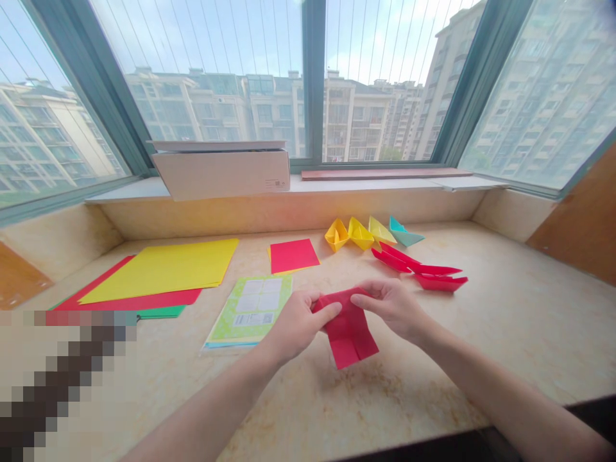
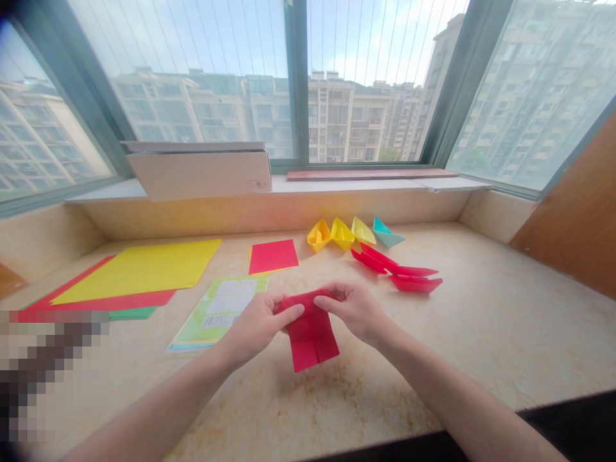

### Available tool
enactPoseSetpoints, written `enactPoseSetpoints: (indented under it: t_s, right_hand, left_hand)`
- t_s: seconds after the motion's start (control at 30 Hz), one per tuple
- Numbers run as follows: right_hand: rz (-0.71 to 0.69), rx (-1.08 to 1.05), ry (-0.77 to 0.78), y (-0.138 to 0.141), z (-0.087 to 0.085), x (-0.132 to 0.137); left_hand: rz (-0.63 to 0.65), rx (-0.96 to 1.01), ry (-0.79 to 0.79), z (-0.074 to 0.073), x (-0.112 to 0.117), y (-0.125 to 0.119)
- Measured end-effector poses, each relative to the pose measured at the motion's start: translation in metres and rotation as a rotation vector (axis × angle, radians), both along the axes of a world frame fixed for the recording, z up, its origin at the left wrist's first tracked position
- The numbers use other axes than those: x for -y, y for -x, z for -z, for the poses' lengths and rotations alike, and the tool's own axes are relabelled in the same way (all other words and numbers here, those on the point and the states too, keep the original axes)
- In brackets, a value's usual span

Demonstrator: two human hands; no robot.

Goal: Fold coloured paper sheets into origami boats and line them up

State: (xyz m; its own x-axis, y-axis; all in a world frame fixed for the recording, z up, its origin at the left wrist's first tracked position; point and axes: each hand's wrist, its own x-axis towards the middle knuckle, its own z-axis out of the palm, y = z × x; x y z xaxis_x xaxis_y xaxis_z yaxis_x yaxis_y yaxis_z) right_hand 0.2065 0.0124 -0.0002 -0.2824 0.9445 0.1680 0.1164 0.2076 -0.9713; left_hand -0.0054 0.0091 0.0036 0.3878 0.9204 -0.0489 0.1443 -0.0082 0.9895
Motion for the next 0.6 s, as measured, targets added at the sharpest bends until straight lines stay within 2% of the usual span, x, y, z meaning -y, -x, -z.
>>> enactPoseSetpoints:
  t_s: [0.33,0.43,0.6]
  right_hand:
    - [-0.033,0.159,-0.029,-0.0019,0.0041,-0.0008]
    - [0.033,0.256,-0.096,-0.0014,0.0047,-0.0001]
    - [0.103,0.362,-0.186,-0.0002,0.0061,-0.0017]
  left_hand:
    - [-0.051,-0.320,-0.250,-0.0031,0.0001,0.0038]
    - [-0.019,-0.289,-0.235,-0.0007,0.0000,0.0034]
    - [0.076,-0.119,-0.168,0.0047,-0.0043,0.0012]
